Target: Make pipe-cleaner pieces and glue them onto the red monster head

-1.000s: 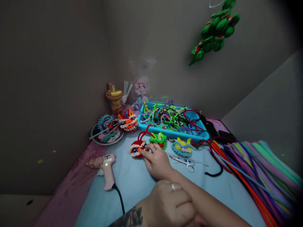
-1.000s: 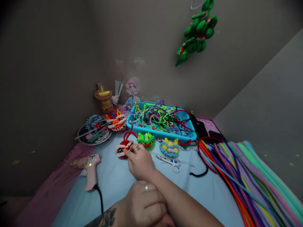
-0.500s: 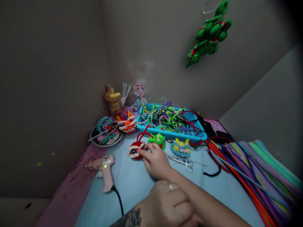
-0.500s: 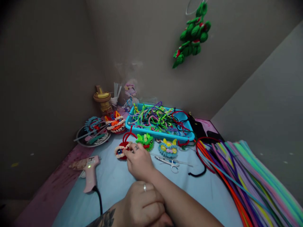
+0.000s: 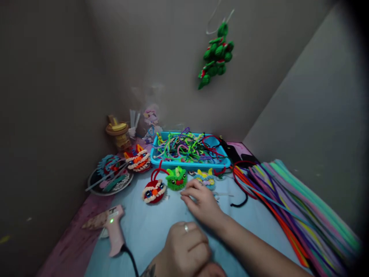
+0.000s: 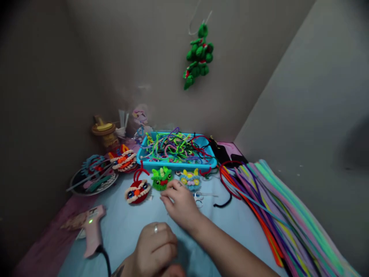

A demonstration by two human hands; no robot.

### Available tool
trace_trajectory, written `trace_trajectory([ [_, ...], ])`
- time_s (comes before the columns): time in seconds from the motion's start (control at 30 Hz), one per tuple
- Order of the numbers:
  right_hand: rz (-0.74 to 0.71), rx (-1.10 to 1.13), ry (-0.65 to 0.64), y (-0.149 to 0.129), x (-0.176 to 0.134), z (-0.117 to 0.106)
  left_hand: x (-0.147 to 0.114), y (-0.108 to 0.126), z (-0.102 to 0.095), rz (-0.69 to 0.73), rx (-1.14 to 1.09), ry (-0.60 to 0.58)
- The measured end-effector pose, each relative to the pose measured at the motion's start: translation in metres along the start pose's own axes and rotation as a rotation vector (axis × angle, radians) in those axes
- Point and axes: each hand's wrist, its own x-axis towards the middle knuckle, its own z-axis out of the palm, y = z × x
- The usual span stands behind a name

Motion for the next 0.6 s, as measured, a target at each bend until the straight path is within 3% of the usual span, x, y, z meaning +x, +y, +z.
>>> trace_trajectory([
  [0.13, 0.147, -0.248, 0.170, 0.036, -0.031, -0.062, 0.001, -0.005, 0.000, -0.103, 0.010, -0.015],
  [0.2, 0.275, -0.503, 0.152, 0.054, -0.045, -0.090, 0.001, -0.010, 0.002, -0.161, 0.035, -0.018],
  [0.3, 0.550, -0.803, 0.083, 0.070, -0.054, -0.122, -0.002, -0.019, 0.007, -0.245, 0.027, -0.119],
  [0.4, 0.753, -0.871, -0.041, 0.076, -0.046, -0.140, -0.004, -0.026, 0.012, -0.309, 0.015, -0.177],
  [0.6, 0.852, -0.805, -0.222, 0.100, -0.010, -0.135, -0.006, -0.029, 0.016, -0.369, 0.034, -0.230],
])
